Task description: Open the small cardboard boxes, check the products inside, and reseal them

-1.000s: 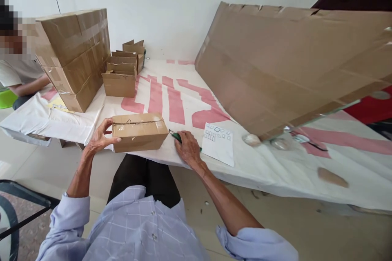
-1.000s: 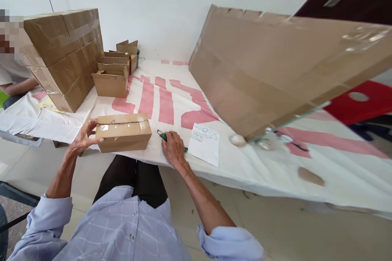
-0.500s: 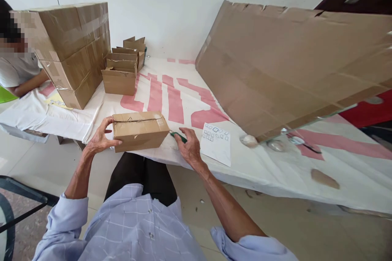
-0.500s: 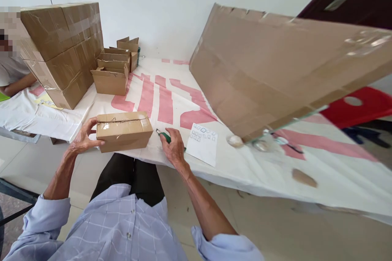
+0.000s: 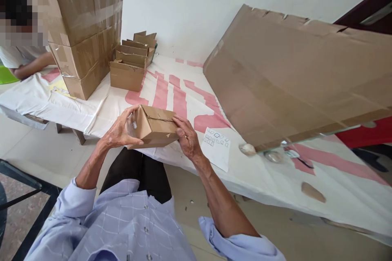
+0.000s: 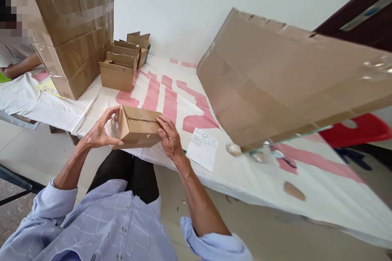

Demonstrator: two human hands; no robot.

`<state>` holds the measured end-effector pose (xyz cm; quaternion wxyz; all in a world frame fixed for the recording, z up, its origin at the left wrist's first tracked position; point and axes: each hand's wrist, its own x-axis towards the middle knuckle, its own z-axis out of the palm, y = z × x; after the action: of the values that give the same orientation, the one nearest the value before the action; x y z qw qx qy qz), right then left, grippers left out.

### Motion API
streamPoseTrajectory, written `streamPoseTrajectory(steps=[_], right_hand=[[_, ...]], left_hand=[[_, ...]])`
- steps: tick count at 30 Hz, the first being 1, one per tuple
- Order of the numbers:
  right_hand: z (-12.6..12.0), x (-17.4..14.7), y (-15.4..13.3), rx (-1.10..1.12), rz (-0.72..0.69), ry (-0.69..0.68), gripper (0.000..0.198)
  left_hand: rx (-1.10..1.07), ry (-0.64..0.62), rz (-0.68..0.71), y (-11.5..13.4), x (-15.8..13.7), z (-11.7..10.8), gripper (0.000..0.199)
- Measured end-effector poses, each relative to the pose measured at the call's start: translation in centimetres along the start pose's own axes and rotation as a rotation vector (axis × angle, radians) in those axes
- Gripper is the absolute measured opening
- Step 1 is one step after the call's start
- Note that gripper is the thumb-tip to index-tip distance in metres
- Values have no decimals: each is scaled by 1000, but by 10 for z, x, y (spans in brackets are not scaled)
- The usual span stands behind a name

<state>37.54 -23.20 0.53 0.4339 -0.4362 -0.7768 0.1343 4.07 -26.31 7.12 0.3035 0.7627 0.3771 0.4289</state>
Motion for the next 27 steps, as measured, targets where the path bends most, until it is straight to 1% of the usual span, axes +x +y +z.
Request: streamPoseTrajectory(steps=[5,9,11,14,17,19,21,23,24,27], right_hand=[[2,0,4,3,6,12,69],[6,1,3,13,14,35,69],[5,1,2,19,26,36,70],[-4,4,-6,13,42,67,69],[-23,16,-30,-51,16,194,56],[-36,26,-56,-117,-75,283,42],[-46,38,-85,-164,-215,308,28],[-52,49,-111,-194,-334,262,22],[-53,54,-121,-215,-369,222,21],[-52,65,-137,-301,-400,64,23]], left_hand=[[-80,61,-60,-16,-5,8,133],[-75,24,-59,-21,-10,10,139],[-50,10,-56,-17,-10,11,136],[9,49,-92,-5,-7,16,126],[87,87,-131,12,-2,22,120],[139,94,-157,23,2,26,115],[185,99,-172,32,6,30,112],[222,107,-168,39,10,34,111],[236,109,-162,42,11,36,110],[267,106,-156,47,16,43,110]])
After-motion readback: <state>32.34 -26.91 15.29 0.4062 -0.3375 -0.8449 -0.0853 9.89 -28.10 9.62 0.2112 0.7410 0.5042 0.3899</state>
